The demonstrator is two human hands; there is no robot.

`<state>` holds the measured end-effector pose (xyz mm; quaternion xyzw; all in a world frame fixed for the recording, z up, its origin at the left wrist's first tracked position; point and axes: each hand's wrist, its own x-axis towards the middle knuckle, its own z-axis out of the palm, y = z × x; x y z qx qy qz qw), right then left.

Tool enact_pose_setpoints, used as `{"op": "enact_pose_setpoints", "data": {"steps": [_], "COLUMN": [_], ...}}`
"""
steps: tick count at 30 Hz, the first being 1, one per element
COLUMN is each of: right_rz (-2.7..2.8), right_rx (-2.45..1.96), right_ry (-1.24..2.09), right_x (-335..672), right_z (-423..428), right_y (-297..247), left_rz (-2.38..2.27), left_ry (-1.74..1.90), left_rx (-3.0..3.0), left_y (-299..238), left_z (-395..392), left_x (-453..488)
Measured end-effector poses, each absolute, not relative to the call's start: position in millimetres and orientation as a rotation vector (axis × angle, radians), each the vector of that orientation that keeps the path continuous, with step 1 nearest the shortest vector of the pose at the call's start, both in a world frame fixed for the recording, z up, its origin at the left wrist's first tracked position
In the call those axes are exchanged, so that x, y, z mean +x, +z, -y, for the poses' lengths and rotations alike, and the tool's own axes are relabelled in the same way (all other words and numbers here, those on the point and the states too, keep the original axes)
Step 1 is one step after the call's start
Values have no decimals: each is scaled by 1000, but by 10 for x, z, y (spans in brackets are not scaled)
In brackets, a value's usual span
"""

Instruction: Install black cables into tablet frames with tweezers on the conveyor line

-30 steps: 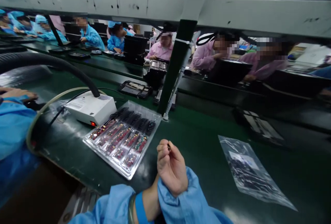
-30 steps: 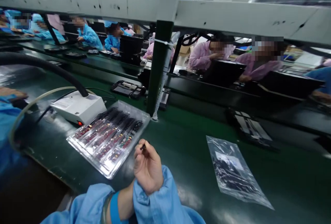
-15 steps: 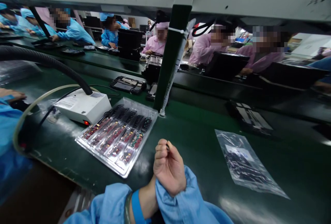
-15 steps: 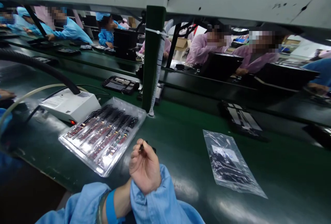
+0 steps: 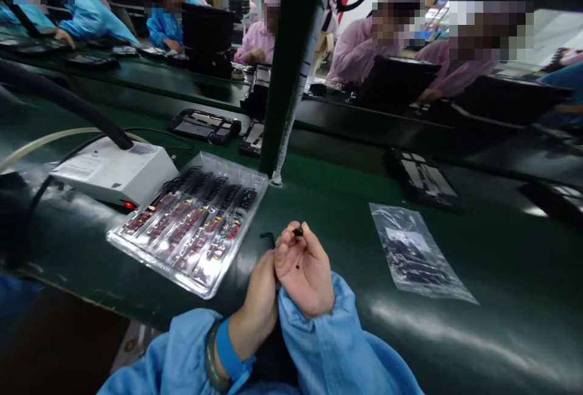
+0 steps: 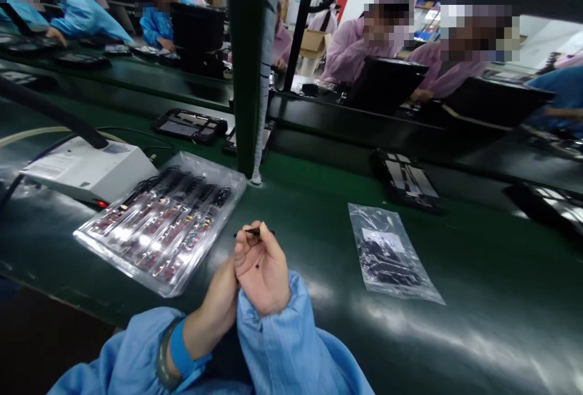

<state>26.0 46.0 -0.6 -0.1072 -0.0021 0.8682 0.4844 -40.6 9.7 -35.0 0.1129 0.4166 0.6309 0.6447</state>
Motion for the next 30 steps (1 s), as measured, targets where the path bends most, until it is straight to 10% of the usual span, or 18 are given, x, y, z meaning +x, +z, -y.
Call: {"op": "enact_pose_setpoints", "data": {"steps": [14, 30], "right_rz": [-119, 353], "right_rx": [-459, -648], "right_ry": [1817, 1609], "right_x": [553, 624], "right_z": [-466, -391], "right_y": [4, -36], "left_rz": [-1192, -1237], "left_ry": [1378, 1177], "left_rx": [1806, 1435], "left_y": [-269, -186], "left_z": [-105, -156], "left_x": [-404, -267]}}
